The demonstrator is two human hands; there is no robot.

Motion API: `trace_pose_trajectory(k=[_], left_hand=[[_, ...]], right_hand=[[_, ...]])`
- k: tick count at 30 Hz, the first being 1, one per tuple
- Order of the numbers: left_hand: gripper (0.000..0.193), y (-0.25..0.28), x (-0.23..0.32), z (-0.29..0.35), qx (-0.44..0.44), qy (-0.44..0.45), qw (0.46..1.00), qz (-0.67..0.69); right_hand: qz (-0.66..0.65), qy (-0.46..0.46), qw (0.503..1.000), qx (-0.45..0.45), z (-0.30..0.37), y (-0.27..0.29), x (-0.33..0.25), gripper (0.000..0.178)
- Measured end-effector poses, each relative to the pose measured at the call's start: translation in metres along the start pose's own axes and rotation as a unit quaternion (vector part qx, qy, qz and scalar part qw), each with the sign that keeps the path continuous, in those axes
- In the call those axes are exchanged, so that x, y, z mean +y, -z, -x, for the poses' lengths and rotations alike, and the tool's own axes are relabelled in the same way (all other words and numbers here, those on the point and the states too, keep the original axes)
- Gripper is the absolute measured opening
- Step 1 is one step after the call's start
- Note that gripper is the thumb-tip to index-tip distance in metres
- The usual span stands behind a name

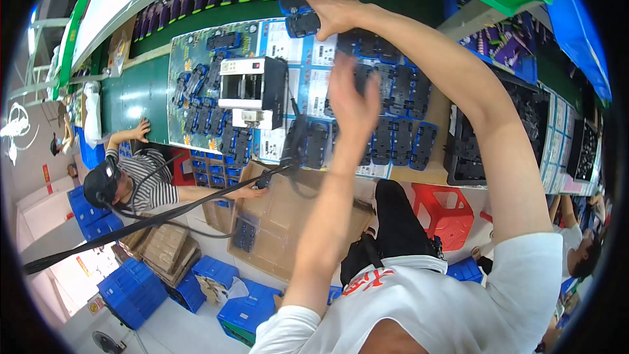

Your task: The person moves a plastic bin, carries a box of toy car chassis to a workbench, unloads the chassis onto the table, and drives screws into them using an electric screwdriver.

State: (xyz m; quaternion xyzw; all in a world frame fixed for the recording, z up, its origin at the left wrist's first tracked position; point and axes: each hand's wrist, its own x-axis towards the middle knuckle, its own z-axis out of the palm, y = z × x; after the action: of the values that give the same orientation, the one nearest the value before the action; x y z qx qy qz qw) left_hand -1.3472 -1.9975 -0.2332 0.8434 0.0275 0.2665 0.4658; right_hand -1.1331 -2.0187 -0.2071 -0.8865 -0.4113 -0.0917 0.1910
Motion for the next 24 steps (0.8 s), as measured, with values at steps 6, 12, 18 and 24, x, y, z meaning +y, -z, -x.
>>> trace_pose_trajectory(k=[6, 12, 18, 24], left_hand=[[0.033, 0.104, 0.084, 0.163, -0.091, 0.138, 0.985, 0.046], [0.03, 0.208, 0.064, 0.286, -0.041, 0.297, 0.949, -0.093], [0.031, 0.288, -0.008, 0.442, 0.109, 0.472, 0.865, -0.132], [0.037, 0.4, -0.11, 0.56, 0.182, 0.54, 0.785, -0.243]], right_hand=[[0.095, 0.264, 0.927, -0.249, -0.04, -0.065, -0.027, 0.106], [0.089, 0.293, 0.901, -0.307, -0.035, -0.097, -0.019, 0.118], [0.099, 0.24, 0.936, -0.239, -0.016, -0.074, -0.037, 0.121], [-0.085, 0.045, 0.995, 0.005, 0.054, -0.001, -0.064, 0.055]])
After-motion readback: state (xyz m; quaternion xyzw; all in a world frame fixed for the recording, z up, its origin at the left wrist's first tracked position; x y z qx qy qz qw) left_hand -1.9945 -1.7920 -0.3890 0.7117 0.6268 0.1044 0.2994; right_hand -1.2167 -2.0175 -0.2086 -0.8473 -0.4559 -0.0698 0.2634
